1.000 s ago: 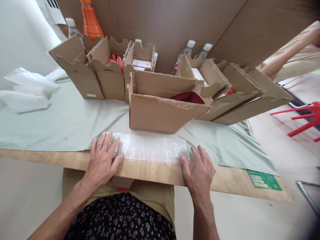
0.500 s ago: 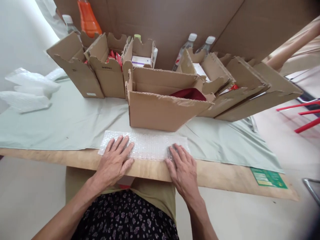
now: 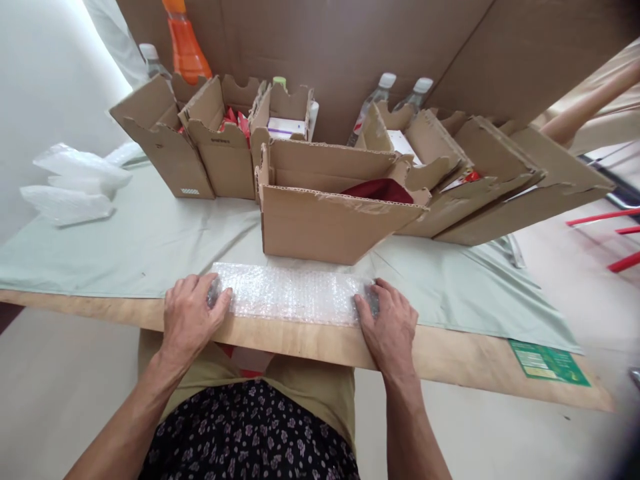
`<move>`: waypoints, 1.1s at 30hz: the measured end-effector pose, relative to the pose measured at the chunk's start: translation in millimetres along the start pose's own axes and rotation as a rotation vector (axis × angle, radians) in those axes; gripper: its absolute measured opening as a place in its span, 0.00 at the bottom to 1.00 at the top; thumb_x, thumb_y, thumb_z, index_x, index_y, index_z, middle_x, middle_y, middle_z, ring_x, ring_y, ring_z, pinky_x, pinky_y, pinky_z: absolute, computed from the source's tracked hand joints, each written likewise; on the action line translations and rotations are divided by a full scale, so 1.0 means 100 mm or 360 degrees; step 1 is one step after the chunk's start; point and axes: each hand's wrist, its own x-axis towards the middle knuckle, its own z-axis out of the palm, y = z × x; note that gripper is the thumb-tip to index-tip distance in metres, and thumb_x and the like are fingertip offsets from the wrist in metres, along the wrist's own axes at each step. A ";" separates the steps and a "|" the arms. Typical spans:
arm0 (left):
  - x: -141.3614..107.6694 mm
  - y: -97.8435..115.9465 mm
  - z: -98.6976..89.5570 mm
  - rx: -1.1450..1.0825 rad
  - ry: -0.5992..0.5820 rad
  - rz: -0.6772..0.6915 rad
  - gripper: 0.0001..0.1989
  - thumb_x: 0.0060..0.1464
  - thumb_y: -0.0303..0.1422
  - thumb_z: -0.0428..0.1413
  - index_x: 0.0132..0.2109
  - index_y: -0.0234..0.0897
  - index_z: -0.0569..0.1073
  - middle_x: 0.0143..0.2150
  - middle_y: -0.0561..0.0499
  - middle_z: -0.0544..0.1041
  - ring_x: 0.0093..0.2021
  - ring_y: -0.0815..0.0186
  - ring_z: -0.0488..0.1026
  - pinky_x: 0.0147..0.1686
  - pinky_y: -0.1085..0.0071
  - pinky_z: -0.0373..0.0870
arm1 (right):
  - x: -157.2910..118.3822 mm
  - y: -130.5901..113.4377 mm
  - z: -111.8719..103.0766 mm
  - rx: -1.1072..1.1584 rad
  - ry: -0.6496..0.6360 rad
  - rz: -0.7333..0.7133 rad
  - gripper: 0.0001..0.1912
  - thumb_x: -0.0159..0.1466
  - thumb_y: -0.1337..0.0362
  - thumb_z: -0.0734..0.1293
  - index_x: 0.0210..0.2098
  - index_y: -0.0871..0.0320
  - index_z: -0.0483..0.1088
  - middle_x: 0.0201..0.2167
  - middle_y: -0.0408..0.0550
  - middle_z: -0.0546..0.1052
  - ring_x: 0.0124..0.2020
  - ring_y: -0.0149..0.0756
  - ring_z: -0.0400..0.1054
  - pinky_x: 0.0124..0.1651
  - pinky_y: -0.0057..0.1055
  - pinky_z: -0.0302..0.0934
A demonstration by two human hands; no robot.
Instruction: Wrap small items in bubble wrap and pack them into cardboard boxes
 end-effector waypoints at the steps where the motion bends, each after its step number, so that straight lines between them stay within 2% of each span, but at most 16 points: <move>1: 0.01 0.01 0.00 0.0047 -0.0028 -0.0007 0.20 0.66 0.43 0.51 0.52 0.34 0.79 0.42 0.39 0.78 0.46 0.46 0.75 0.45 0.53 0.71 | -0.01 -0.01 0.00 0.0069 0.0026 -0.0007 0.20 0.69 0.50 0.61 0.46 0.58 0.75 0.60 0.61 0.77 0.60 0.55 0.69 0.61 0.54 0.60; 4: 0.03 0.04 0.00 0.0122 -0.0083 -0.0035 0.20 0.65 0.42 0.52 0.52 0.34 0.79 0.45 0.37 0.78 0.46 0.45 0.75 0.44 0.52 0.70 | -0.04 0.02 -0.03 0.0316 0.0112 0.0047 0.17 0.67 0.50 0.62 0.38 0.56 0.73 0.50 0.58 0.82 0.52 0.51 0.74 0.58 0.51 0.63; 8: 0.06 0.04 0.01 0.0130 -0.0104 -0.0031 0.20 0.64 0.42 0.53 0.55 0.33 0.78 0.45 0.37 0.78 0.46 0.46 0.75 0.44 0.53 0.71 | -0.07 0.04 -0.09 0.0608 0.0183 0.0244 0.15 0.65 0.50 0.66 0.37 0.56 0.73 0.37 0.52 0.82 0.40 0.42 0.76 0.49 0.42 0.69; 11: 0.05 0.00 0.01 0.0105 -0.0089 0.0017 0.19 0.64 0.41 0.53 0.54 0.35 0.78 0.45 0.38 0.78 0.45 0.47 0.75 0.44 0.53 0.72 | -0.14 -0.04 -0.16 0.0905 0.0155 0.0259 0.17 0.64 0.51 0.69 0.44 0.57 0.74 0.36 0.50 0.80 0.37 0.38 0.76 0.43 0.37 0.72; 13: 0.04 -0.01 0.02 0.0057 -0.0074 0.0077 0.18 0.64 0.39 0.53 0.55 0.36 0.77 0.49 0.37 0.78 0.48 0.47 0.75 0.46 0.52 0.73 | -0.23 -0.10 -0.25 0.1070 0.0106 0.0233 0.20 0.65 0.52 0.71 0.52 0.58 0.75 0.37 0.48 0.79 0.36 0.36 0.76 0.41 0.34 0.72; 16: 0.07 0.02 0.05 -0.0043 -0.0038 0.0207 0.20 0.63 0.36 0.53 0.59 0.36 0.74 0.60 0.34 0.74 0.57 0.45 0.74 0.55 0.50 0.72 | -0.37 -0.13 -0.47 0.1099 0.0064 0.0198 0.25 0.66 0.54 0.72 0.61 0.54 0.73 0.39 0.47 0.78 0.37 0.34 0.75 0.41 0.33 0.73; 19: 0.17 0.08 0.08 -0.0085 -0.0068 0.0346 0.23 0.62 0.32 0.51 0.63 0.36 0.71 0.68 0.34 0.70 0.67 0.45 0.68 0.63 0.48 0.68 | -0.46 -0.06 -0.67 0.1017 0.0062 0.0126 0.27 0.66 0.56 0.72 0.64 0.51 0.72 0.40 0.46 0.78 0.37 0.34 0.75 0.43 0.34 0.74; 21: 0.26 0.13 0.09 -0.0057 -0.0155 0.0380 0.26 0.60 0.29 0.50 0.64 0.35 0.70 0.66 0.35 0.72 0.65 0.45 0.69 0.61 0.49 0.69 | -0.49 0.01 -0.75 0.0954 0.0046 0.0075 0.27 0.66 0.57 0.72 0.65 0.50 0.72 0.40 0.46 0.78 0.37 0.34 0.74 0.42 0.35 0.75; 24: 0.38 0.18 0.07 0.0081 -0.0296 0.0330 0.28 0.57 0.28 0.51 0.64 0.33 0.72 0.58 0.35 0.78 0.55 0.44 0.75 0.52 0.50 0.73 | -0.50 0.10 -0.79 0.0870 0.0004 0.0037 0.27 0.67 0.56 0.71 0.64 0.50 0.72 0.39 0.47 0.78 0.36 0.34 0.74 0.40 0.33 0.75; 27: 0.44 0.20 0.01 0.0206 -0.0388 0.0323 0.21 0.58 0.30 0.52 0.56 0.32 0.77 0.49 0.34 0.80 0.48 0.43 0.76 0.45 0.50 0.73 | -0.51 0.13 -0.79 0.0794 -0.0046 -0.0017 0.25 0.68 0.54 0.70 0.63 0.51 0.74 0.38 0.47 0.79 0.34 0.33 0.74 0.37 0.30 0.74; 30: 0.43 0.18 -0.03 0.0137 -0.0394 0.0369 0.16 0.57 0.27 0.49 0.45 0.35 0.81 0.42 0.37 0.80 0.46 0.46 0.76 0.45 0.51 0.72 | -0.52 0.13 -0.80 0.0740 -0.0096 -0.0127 0.23 0.68 0.53 0.70 0.61 0.51 0.76 0.36 0.47 0.80 0.33 0.33 0.75 0.36 0.27 0.74; 33: 0.41 0.07 -0.09 -0.0131 -0.0308 0.0421 0.15 0.56 0.26 0.49 0.42 0.38 0.80 0.44 0.41 0.80 0.46 0.52 0.76 0.47 0.55 0.73 | -0.49 0.09 -0.82 0.0794 -0.0202 -0.0191 0.22 0.68 0.54 0.70 0.59 0.50 0.78 0.36 0.47 0.82 0.31 0.32 0.75 0.31 0.24 0.73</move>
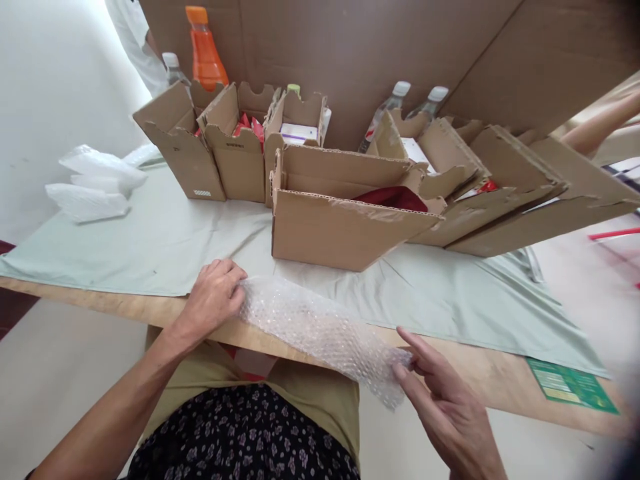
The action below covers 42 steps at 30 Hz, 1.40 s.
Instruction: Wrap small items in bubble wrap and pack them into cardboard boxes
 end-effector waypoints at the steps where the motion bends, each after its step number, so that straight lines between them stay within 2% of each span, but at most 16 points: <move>1: -0.01 -0.06 -0.04 -0.0068 0.0040 0.0017 0.14 0.56 0.26 0.49 0.42 0.39 0.80 0.46 0.42 0.81 0.47 0.53 0.77 0.48 0.56 0.74 | 0.01 -0.02 0.02 0.0045 -0.0043 0.0000 0.21 0.68 0.54 0.70 0.59 0.49 0.78 0.36 0.47 0.82 0.31 0.32 0.75 0.31 0.24 0.73; 4: 0.06 -0.28 -0.25 -0.0014 0.0131 -0.0010 0.15 0.56 0.28 0.50 0.44 0.39 0.80 0.46 0.44 0.83 0.48 0.52 0.78 0.51 0.55 0.73 | 0.02 -0.17 0.21 0.0227 -0.0228 0.0028 0.19 0.68 0.56 0.70 0.58 0.47 0.78 0.46 0.49 0.84 0.37 0.34 0.78 0.37 0.27 0.76; 6: 0.21 -0.42 -0.43 0.0197 0.0139 -0.0052 0.16 0.55 0.27 0.49 0.44 0.38 0.80 0.42 0.44 0.83 0.47 0.51 0.79 0.53 0.52 0.72 | -0.01 -0.34 0.46 0.0415 -0.0400 0.0107 0.18 0.69 0.57 0.68 0.56 0.48 0.79 0.51 0.51 0.83 0.43 0.37 0.80 0.44 0.30 0.77; 9: 0.60 -0.52 -0.68 0.0419 0.0046 -0.0012 0.22 0.58 0.25 0.43 0.45 0.31 0.81 0.41 0.47 0.81 0.53 0.50 0.78 0.59 0.47 0.67 | -0.08 -0.66 0.95 0.0818 -0.0630 0.0341 0.18 0.71 0.57 0.65 0.58 0.50 0.77 0.43 0.50 0.82 0.39 0.36 0.79 0.41 0.30 0.77; 12: 1.03 -0.51 -0.75 0.0370 0.0106 0.0029 0.26 0.65 0.26 0.36 0.54 0.22 0.77 0.52 0.46 0.78 0.65 0.43 0.70 0.63 0.43 0.60 | -0.05 -0.91 1.36 0.1012 -0.0704 0.0449 0.21 0.72 0.60 0.63 0.62 0.53 0.74 0.36 0.47 0.80 0.33 0.33 0.77 0.39 0.29 0.75; 15: 1.25 -0.46 -0.58 0.0309 0.0244 -0.0055 0.26 0.67 0.31 0.50 0.68 0.24 0.66 0.69 0.36 0.68 0.72 0.40 0.61 0.68 0.44 0.56 | 0.10 -1.03 1.54 0.0915 -0.0678 0.0282 0.17 0.71 0.62 0.62 0.54 0.53 0.79 0.41 0.49 0.82 0.39 0.35 0.77 0.46 0.34 0.75; 16: 1.23 -0.44 -0.48 0.0265 0.0272 -0.0073 0.28 0.65 0.31 0.54 0.69 0.24 0.65 0.70 0.33 0.67 0.72 0.41 0.61 0.69 0.46 0.56 | 0.15 -1.04 1.55 0.0870 -0.0679 0.0224 0.16 0.71 0.63 0.62 0.51 0.54 0.80 0.42 0.50 0.82 0.41 0.36 0.77 0.48 0.35 0.74; 18: 1.03 -0.38 -0.26 0.0081 0.0328 -0.0052 0.25 0.62 0.29 0.58 0.64 0.28 0.71 0.66 0.34 0.72 0.69 0.44 0.66 0.68 0.47 0.60 | 0.22 -1.03 1.54 0.0813 -0.0698 0.0177 0.15 0.70 0.64 0.63 0.48 0.54 0.81 0.43 0.50 0.82 0.43 0.38 0.77 0.50 0.35 0.73; 21: 0.45 -0.24 0.01 -0.0318 0.0343 0.0101 0.13 0.65 0.30 0.53 0.51 0.35 0.79 0.52 0.40 0.81 0.56 0.51 0.76 0.60 0.50 0.69 | 0.25 -0.98 1.50 0.0840 -0.0756 0.0258 0.14 0.69 0.63 0.64 0.49 0.56 0.80 0.44 0.51 0.82 0.44 0.38 0.77 0.48 0.34 0.73; 24: -0.15 -0.10 0.12 -0.0773 0.0182 0.0166 0.12 0.67 0.32 0.53 0.49 0.36 0.80 0.48 0.42 0.83 0.52 0.56 0.78 0.56 0.56 0.73 | 0.25 -0.94 1.46 0.0952 -0.0892 0.0406 0.15 0.69 0.60 0.65 0.50 0.56 0.79 0.41 0.50 0.82 0.39 0.37 0.77 0.40 0.32 0.72; 28: -0.51 -0.09 0.10 -0.1275 0.0021 -0.0016 0.19 0.70 0.41 0.51 0.61 0.38 0.75 0.54 0.42 0.82 0.61 0.53 0.74 0.63 0.53 0.69 | 0.37 -0.98 1.43 0.1228 -0.1090 0.0580 0.14 0.68 0.56 0.68 0.49 0.56 0.79 0.35 0.47 0.82 0.37 0.35 0.78 0.42 0.32 0.72; 32: -0.53 -0.23 0.08 -0.1779 -0.0100 -0.0139 0.32 0.73 0.51 0.39 0.74 0.40 0.61 0.59 0.40 0.80 0.65 0.51 0.73 0.67 0.51 0.66 | 0.63 -1.07 1.53 0.1438 -0.0985 0.0579 0.15 0.67 0.54 0.71 0.49 0.54 0.78 0.41 0.48 0.83 0.41 0.35 0.79 0.42 0.30 0.71; 34: -0.50 -0.26 0.09 -0.1784 -0.0047 -0.0256 0.34 0.71 0.52 0.44 0.76 0.40 0.56 0.59 0.40 0.80 0.60 0.52 0.76 0.64 0.52 0.69 | 0.75 -1.10 1.64 0.1527 -0.0882 0.0583 0.20 0.65 0.55 0.72 0.54 0.53 0.75 0.47 0.50 0.82 0.44 0.35 0.79 0.40 0.28 0.70; 37: -0.46 -0.23 0.15 -0.1388 0.0269 -0.0473 0.36 0.65 0.43 0.58 0.74 0.38 0.58 0.51 0.45 0.82 0.52 0.57 0.79 0.58 0.57 0.73 | 0.84 -1.08 1.81 0.1587 -0.0801 0.0626 0.35 0.63 0.56 0.74 0.67 0.51 0.63 0.55 0.53 0.80 0.49 0.36 0.78 0.41 0.27 0.70; 40: -0.42 -0.17 0.23 -0.0929 0.0594 -0.0412 0.28 0.64 0.34 0.57 0.68 0.35 0.67 0.44 0.47 0.81 0.46 0.60 0.79 0.53 0.61 0.75 | 0.81 -1.01 1.91 0.1545 -0.0745 0.0586 0.43 0.65 0.55 0.73 0.74 0.50 0.53 0.60 0.56 0.76 0.49 0.36 0.78 0.41 0.29 0.72; 42: -0.40 -0.15 0.28 -0.0730 0.0672 -0.0295 0.24 0.65 0.30 0.55 0.66 0.35 0.69 0.40 0.49 0.80 0.42 0.61 0.77 0.49 0.63 0.76 | 0.76 -0.97 1.91 0.1491 -0.0667 0.0475 0.39 0.68 0.55 0.71 0.73 0.49 0.53 0.59 0.55 0.77 0.48 0.36 0.78 0.41 0.31 0.73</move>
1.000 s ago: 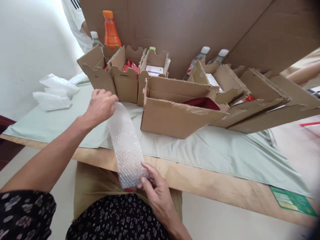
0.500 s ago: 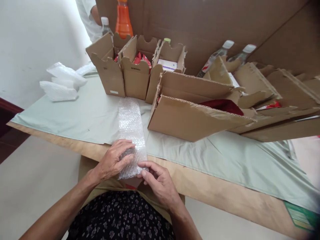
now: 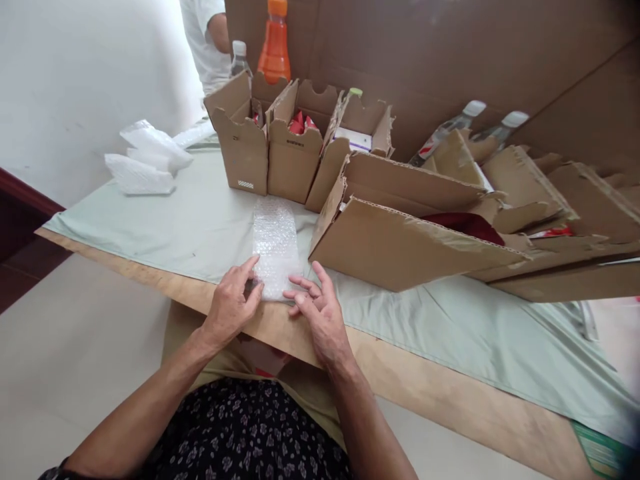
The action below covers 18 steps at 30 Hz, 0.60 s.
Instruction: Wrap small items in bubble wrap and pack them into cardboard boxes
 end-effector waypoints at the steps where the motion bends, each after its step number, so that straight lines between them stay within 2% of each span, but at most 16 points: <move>1: 0.00 0.00 0.02 0.0069 0.0016 0.0057 0.24 0.65 0.29 0.54 0.66 0.34 0.69 0.39 0.49 0.79 0.41 0.61 0.77 0.48 0.63 0.76 | -0.02 0.00 -0.02 -0.0071 0.0026 -0.0094 0.34 0.70 0.56 0.69 0.72 0.48 0.57 0.58 0.54 0.78 0.48 0.36 0.79 0.42 0.31 0.74; 4: 0.00 -0.01 0.06 0.0243 0.0045 0.0149 0.24 0.64 0.26 0.54 0.66 0.34 0.69 0.37 0.50 0.79 0.40 0.59 0.76 0.47 0.61 0.75 | -0.06 -0.03 -0.09 -0.0544 0.0086 -0.0526 0.15 0.73 0.62 0.63 0.58 0.50 0.73 0.54 0.51 0.81 0.52 0.37 0.77 0.51 0.37 0.74; 5: 0.01 -0.01 0.06 0.0289 0.0039 0.0167 0.24 0.64 0.26 0.54 0.66 0.34 0.68 0.37 0.50 0.79 0.40 0.59 0.76 0.47 0.61 0.75 | -0.06 -0.04 -0.11 -0.0773 0.0065 -0.0685 0.14 0.73 0.65 0.63 0.54 0.51 0.75 0.54 0.51 0.81 0.55 0.39 0.76 0.56 0.40 0.72; 7: 0.01 -0.01 0.07 0.0375 0.0024 0.0190 0.23 0.64 0.26 0.55 0.65 0.34 0.69 0.39 0.48 0.79 0.41 0.57 0.76 0.47 0.59 0.76 | -0.02 -0.06 -0.15 -0.1259 -0.0064 -0.0903 0.16 0.70 0.70 0.63 0.53 0.53 0.76 0.56 0.52 0.80 0.60 0.44 0.73 0.62 0.47 0.68; 10: -0.01 0.02 0.04 0.0475 0.0093 0.0218 0.20 0.64 0.28 0.56 0.62 0.32 0.71 0.48 0.40 0.78 0.48 0.52 0.76 0.50 0.54 0.76 | 0.06 -0.02 -0.16 -0.1826 -0.0282 -0.0940 0.21 0.67 0.73 0.64 0.58 0.57 0.75 0.60 0.55 0.78 0.65 0.51 0.69 0.62 0.52 0.67; 12: -0.05 0.05 0.01 0.0482 0.0132 0.0300 0.18 0.65 0.30 0.58 0.60 0.32 0.73 0.57 0.34 0.76 0.56 0.47 0.74 0.55 0.50 0.74 | 0.11 0.01 -0.16 -0.2025 -0.0332 -0.0925 0.21 0.67 0.74 0.64 0.58 0.57 0.75 0.61 0.56 0.78 0.66 0.51 0.68 0.60 0.50 0.68; 14: -0.10 0.09 -0.03 0.0448 0.0064 0.0427 0.17 0.64 0.32 0.59 0.58 0.33 0.74 0.62 0.33 0.74 0.62 0.44 0.71 0.60 0.47 0.72 | 0.13 0.03 -0.15 -0.2108 -0.0333 -0.0951 0.20 0.68 0.75 0.63 0.56 0.56 0.76 0.60 0.54 0.78 0.65 0.50 0.69 0.59 0.48 0.67; 16: -0.16 0.11 -0.06 0.0415 -0.0041 0.0511 0.14 0.64 0.32 0.60 0.56 0.34 0.75 0.61 0.35 0.76 0.64 0.44 0.70 0.61 0.46 0.71 | 0.14 0.02 -0.15 -0.2124 -0.0327 -0.0995 0.18 0.69 0.76 0.62 0.53 0.56 0.77 0.59 0.53 0.80 0.63 0.49 0.70 0.58 0.46 0.66; 18: -0.20 0.12 -0.07 0.0392 -0.0075 0.0518 0.10 0.65 0.28 0.58 0.52 0.35 0.76 0.55 0.39 0.79 0.62 0.46 0.72 0.59 0.47 0.73 | 0.13 -0.02 -0.15 -0.2084 -0.0337 -0.1023 0.17 0.69 0.76 0.62 0.50 0.56 0.78 0.56 0.52 0.81 0.61 0.47 0.72 0.58 0.45 0.65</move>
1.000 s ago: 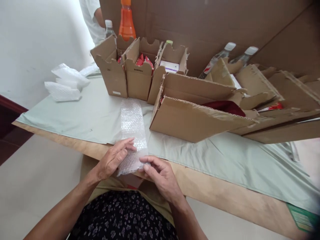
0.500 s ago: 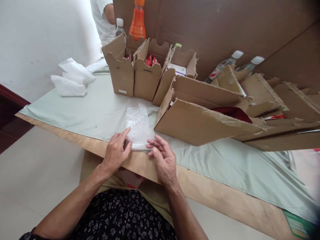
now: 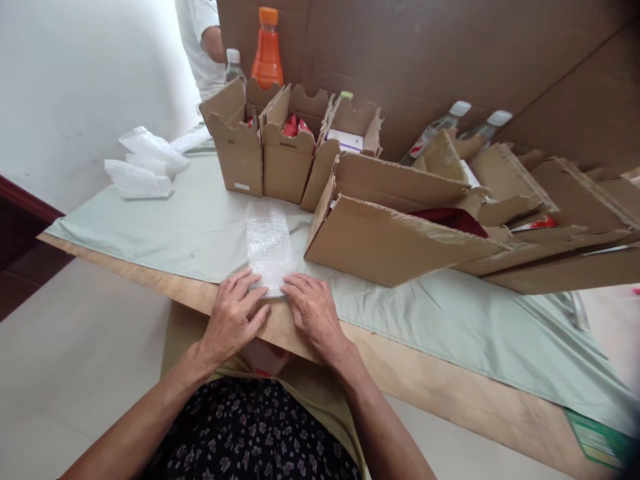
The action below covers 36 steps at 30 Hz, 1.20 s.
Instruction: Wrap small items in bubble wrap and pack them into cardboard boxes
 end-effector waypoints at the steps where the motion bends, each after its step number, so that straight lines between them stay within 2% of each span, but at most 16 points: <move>1: -0.01 0.01 -0.01 -0.0020 0.0014 -0.0015 0.08 0.65 0.26 0.57 0.50 0.35 0.77 0.52 0.40 0.81 0.60 0.48 0.74 0.58 0.49 0.73 | 0.00 -0.01 -0.03 0.0033 0.0003 -0.0004 0.17 0.70 0.76 0.62 0.50 0.56 0.78 0.55 0.51 0.82 0.59 0.46 0.73 0.58 0.45 0.65; 6: -0.01 0.10 -0.07 -0.0313 0.0097 -0.0157 0.05 0.65 0.25 0.57 0.45 0.36 0.77 0.40 0.47 0.82 0.46 0.58 0.79 0.48 0.59 0.77 | -0.03 -0.05 -0.22 0.0216 -0.0082 0.0095 0.12 0.73 0.71 0.63 0.48 0.55 0.78 0.45 0.49 0.85 0.46 0.42 0.78 0.53 0.40 0.65; 9: -0.01 0.15 -0.09 -0.0397 0.0058 -0.0268 0.06 0.65 0.27 0.56 0.46 0.36 0.78 0.38 0.49 0.83 0.39 0.62 0.79 0.42 0.64 0.77 | -0.06 -0.04 -0.27 0.0352 -0.0137 0.0215 0.12 0.73 0.68 0.62 0.49 0.55 0.78 0.45 0.48 0.85 0.45 0.40 0.79 0.52 0.38 0.67; 12: -0.01 0.16 -0.07 -0.0342 -0.0009 -0.0313 0.08 0.65 0.29 0.56 0.48 0.35 0.78 0.39 0.48 0.84 0.39 0.61 0.81 0.40 0.64 0.77 | -0.12 -0.03 -0.25 0.0422 -0.0093 0.0281 0.13 0.73 0.67 0.62 0.50 0.55 0.78 0.46 0.48 0.84 0.46 0.39 0.79 0.51 0.36 0.68; 17: 0.00 0.12 0.02 -0.0217 -0.0024 -0.0331 0.09 0.65 0.30 0.56 0.49 0.37 0.78 0.41 0.46 0.84 0.40 0.58 0.80 0.43 0.61 0.78 | -0.29 -0.10 -0.22 0.0148 0.0337 0.0165 0.12 0.72 0.66 0.64 0.51 0.57 0.76 0.49 0.54 0.81 0.48 0.43 0.75 0.51 0.41 0.68; 18: 0.00 0.12 0.03 -0.0203 -0.0035 -0.0338 0.09 0.65 0.30 0.56 0.49 0.37 0.78 0.41 0.46 0.83 0.40 0.58 0.80 0.43 0.60 0.78 | -0.31 -0.12 -0.22 0.0100 0.0330 0.0114 0.11 0.71 0.67 0.64 0.51 0.56 0.76 0.50 0.55 0.81 0.50 0.45 0.74 0.52 0.43 0.67; 21: 0.01 0.13 0.04 -0.0193 -0.0038 -0.0374 0.09 0.66 0.31 0.55 0.50 0.38 0.78 0.44 0.45 0.81 0.44 0.58 0.80 0.46 0.60 0.78 | -0.33 -0.14 -0.19 0.0070 0.0134 0.0002 0.13 0.69 0.70 0.66 0.51 0.54 0.76 0.53 0.53 0.80 0.56 0.47 0.72 0.55 0.45 0.66; 23: 0.01 0.15 0.00 -0.0210 0.0015 -0.0350 0.10 0.67 0.33 0.56 0.52 0.37 0.77 0.49 0.43 0.79 0.49 0.57 0.79 0.50 0.59 0.78 | -0.31 -0.13 -0.17 0.0131 0.0086 0.0006 0.13 0.70 0.71 0.65 0.51 0.55 0.76 0.51 0.53 0.81 0.56 0.46 0.73 0.56 0.45 0.66; 25: -0.01 0.17 -0.06 -0.0241 0.0049 -0.0261 0.10 0.66 0.33 0.58 0.52 0.36 0.77 0.51 0.41 0.78 0.52 0.55 0.78 0.53 0.57 0.77 | -0.30 -0.10 -0.17 0.0240 0.0123 0.0060 0.12 0.72 0.69 0.64 0.50 0.56 0.77 0.48 0.52 0.83 0.52 0.44 0.74 0.56 0.45 0.66; 27: -0.03 0.19 -0.13 -0.0313 0.0022 -0.0190 0.09 0.65 0.31 0.59 0.51 0.37 0.77 0.48 0.43 0.79 0.50 0.56 0.77 0.52 0.57 0.77 | -0.31 -0.09 -0.20 0.0363 0.0103 0.0119 0.11 0.73 0.67 0.64 0.50 0.55 0.77 0.46 0.50 0.83 0.49 0.42 0.75 0.56 0.44 0.65; 30: -0.05 0.19 -0.18 -0.0431 -0.0019 -0.0198 0.08 0.65 0.27 0.58 0.50 0.37 0.77 0.43 0.47 0.82 0.46 0.59 0.77 0.47 0.61 0.77 | -0.36 -0.10 -0.26 0.0492 0.0019 0.0180 0.10 0.73 0.65 0.65 0.50 0.54 0.77 0.43 0.48 0.83 0.46 0.40 0.75 0.53 0.42 0.66; 34: -0.03 0.12 -0.11 -0.0356 -0.0023 -0.0280 0.08 0.66 0.30 0.58 0.50 0.35 0.77 0.41 0.47 0.83 0.41 0.60 0.77 0.42 0.62 0.77 | -0.40 -0.12 -0.26 0.0359 0.0250 0.0170 0.12 0.72 0.64 0.65 0.54 0.56 0.74 0.50 0.52 0.81 0.51 0.44 0.74 0.54 0.44 0.67; 36: -0.01 0.09 -0.05 -0.0254 -0.0021 -0.0319 0.08 0.67 0.32 0.57 0.50 0.35 0.78 0.39 0.47 0.83 0.40 0.59 0.77 0.41 0.61 0.76 | -0.39 -0.13 -0.23 0.0225 0.0288 0.0136 0.14 0.71 0.64 0.66 0.56 0.55 0.74 0.55 0.55 0.79 0.55 0.47 0.72 0.56 0.46 0.66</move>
